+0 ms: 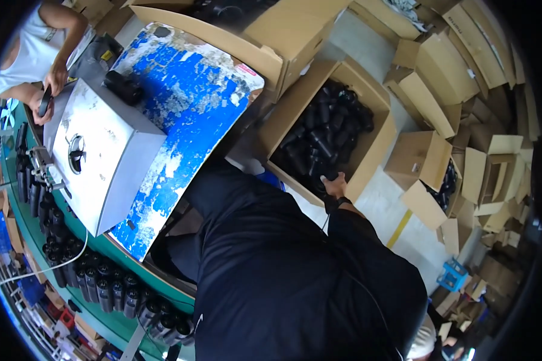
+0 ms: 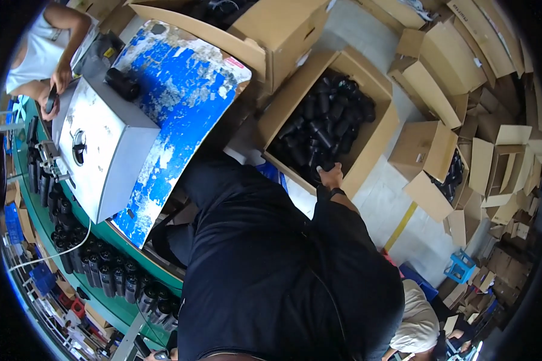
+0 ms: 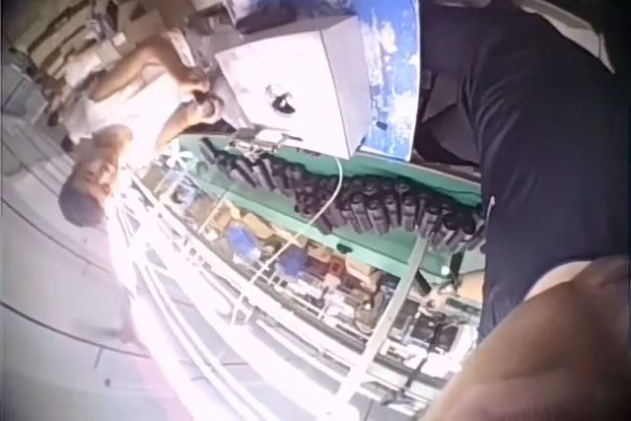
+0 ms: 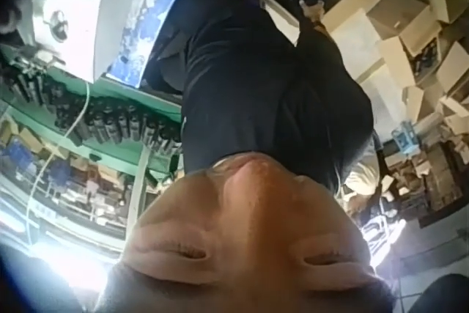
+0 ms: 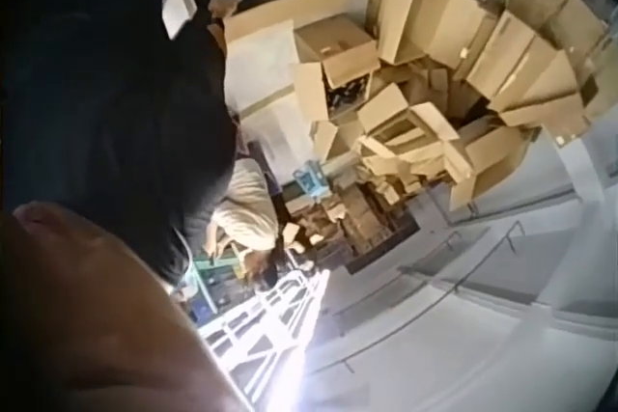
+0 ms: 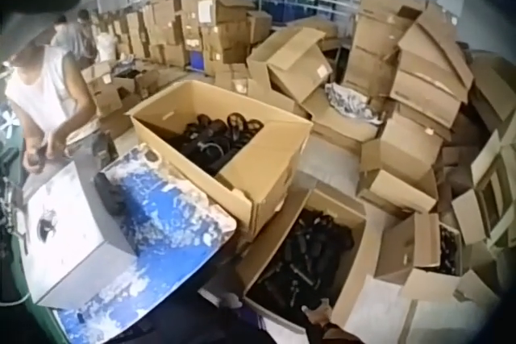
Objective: The person picks up a black cylinder, fits it onto a machine to press it, and then attaches a black plastic piece to the cylinder before placing the unit into a box.
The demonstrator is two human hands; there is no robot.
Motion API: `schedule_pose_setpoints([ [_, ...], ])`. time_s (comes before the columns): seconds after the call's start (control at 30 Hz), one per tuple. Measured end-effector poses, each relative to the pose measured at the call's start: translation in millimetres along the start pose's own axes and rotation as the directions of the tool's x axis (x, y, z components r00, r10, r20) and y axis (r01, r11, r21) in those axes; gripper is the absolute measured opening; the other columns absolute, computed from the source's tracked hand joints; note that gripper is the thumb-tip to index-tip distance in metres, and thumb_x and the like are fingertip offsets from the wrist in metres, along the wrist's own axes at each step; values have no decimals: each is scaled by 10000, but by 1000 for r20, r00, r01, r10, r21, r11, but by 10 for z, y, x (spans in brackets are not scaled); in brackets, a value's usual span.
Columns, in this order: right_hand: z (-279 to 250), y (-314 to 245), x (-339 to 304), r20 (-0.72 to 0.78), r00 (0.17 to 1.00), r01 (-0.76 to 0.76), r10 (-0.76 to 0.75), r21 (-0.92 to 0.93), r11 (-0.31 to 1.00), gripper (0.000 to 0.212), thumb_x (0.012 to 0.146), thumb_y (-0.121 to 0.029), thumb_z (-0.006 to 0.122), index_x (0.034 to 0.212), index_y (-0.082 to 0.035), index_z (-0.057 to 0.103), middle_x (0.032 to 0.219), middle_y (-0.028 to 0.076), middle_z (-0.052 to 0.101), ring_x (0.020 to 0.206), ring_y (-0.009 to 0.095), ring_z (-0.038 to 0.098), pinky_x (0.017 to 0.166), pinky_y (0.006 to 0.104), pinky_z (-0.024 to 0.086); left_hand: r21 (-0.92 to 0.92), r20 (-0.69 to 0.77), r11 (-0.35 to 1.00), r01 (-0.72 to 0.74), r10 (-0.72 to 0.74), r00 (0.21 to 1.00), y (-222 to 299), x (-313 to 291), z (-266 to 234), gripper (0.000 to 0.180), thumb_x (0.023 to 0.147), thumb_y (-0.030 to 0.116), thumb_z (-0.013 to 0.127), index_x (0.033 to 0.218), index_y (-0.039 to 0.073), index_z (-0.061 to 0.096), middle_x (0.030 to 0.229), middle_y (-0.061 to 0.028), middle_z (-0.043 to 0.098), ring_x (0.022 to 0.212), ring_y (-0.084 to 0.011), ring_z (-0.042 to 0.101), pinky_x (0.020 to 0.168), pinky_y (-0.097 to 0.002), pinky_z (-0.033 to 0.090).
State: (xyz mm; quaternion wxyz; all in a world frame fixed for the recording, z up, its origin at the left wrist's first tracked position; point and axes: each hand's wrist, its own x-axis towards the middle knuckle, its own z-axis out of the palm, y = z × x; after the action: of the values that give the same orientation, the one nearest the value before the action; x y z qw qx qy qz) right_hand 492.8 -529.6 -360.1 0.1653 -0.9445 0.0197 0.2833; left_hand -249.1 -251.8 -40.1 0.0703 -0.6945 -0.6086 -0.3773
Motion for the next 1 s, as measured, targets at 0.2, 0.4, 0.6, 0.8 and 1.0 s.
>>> schedule_pose_setpoints([
  [0.2, 248, 472, 246, 112, 992, -36, 59, -198, 980, 808, 821, -307, 882, 1449, -6, 474, 1360, 265, 633, 1284, 436, 617, 1113, 483, 507, 64, -147, 998, 6, 3, 989, 594, -151, -504, 454, 1042, 241, 667, 1402, -25, 589, 1300, -167, 622, 1083, -257, 642, 955, -385, 548],
  [0.4, 172, 503, 97, 205, 979, 55, -20, -168, 984, 721, 847, -278, 861, 1421, -35, 497, 1365, 268, 607, 1276, 440, 610, 1112, 485, 504, 114, -348, 993, 43, 0, 937, 1073, -333, -923, 444, 1034, 239, 687, 1367, -43, 605, 1267, -166, 633, 1051, -246, 646, 925, -369, 556],
  [0.6, 108, 545, 226, 137, 990, 64, -43, -153, 986, 695, 835, -236, 879, 1404, -15, 546, 1323, 272, 659, 1236, 436, 646, 1077, 477, 522, 118, -547, 989, 93, -14, 837, 1410, -349, -1128, 437, 1026, 237, 708, 1333, -61, 621, 1233, -164, 644, 1018, -236, 649, 895, -353, 564],
  [0.8, 62, 630, 951, 324, 945, 155, -49, -308, 939, 741, 866, -210, 848, 1485, -11, 493, 1424, 282, 578, 1328, 458, 574, 1152, 477, 469, 102, -672, 992, 73, 14, 741, 1886, -54, -875, 413, 1050, 323, 685, 1173, -71, 654, 1082, -121, 622, 839, -189, 618, 788, -323, 553],
  [1.0, 279, 533, 1272, 180, 984, 86, -13, -406, 910, 583, 907, -137, 675, 1452, -32, 497, 1563, 265, 393, 1355, 499, 538, 1109, 528, 506, 46, -571, 991, 128, -79, 817, 1973, 60, -896, 483, 1057, 398, 652, 1211, -60, 642, 1106, -149, 631, 904, -214, 645, 812, -333, 566],
])
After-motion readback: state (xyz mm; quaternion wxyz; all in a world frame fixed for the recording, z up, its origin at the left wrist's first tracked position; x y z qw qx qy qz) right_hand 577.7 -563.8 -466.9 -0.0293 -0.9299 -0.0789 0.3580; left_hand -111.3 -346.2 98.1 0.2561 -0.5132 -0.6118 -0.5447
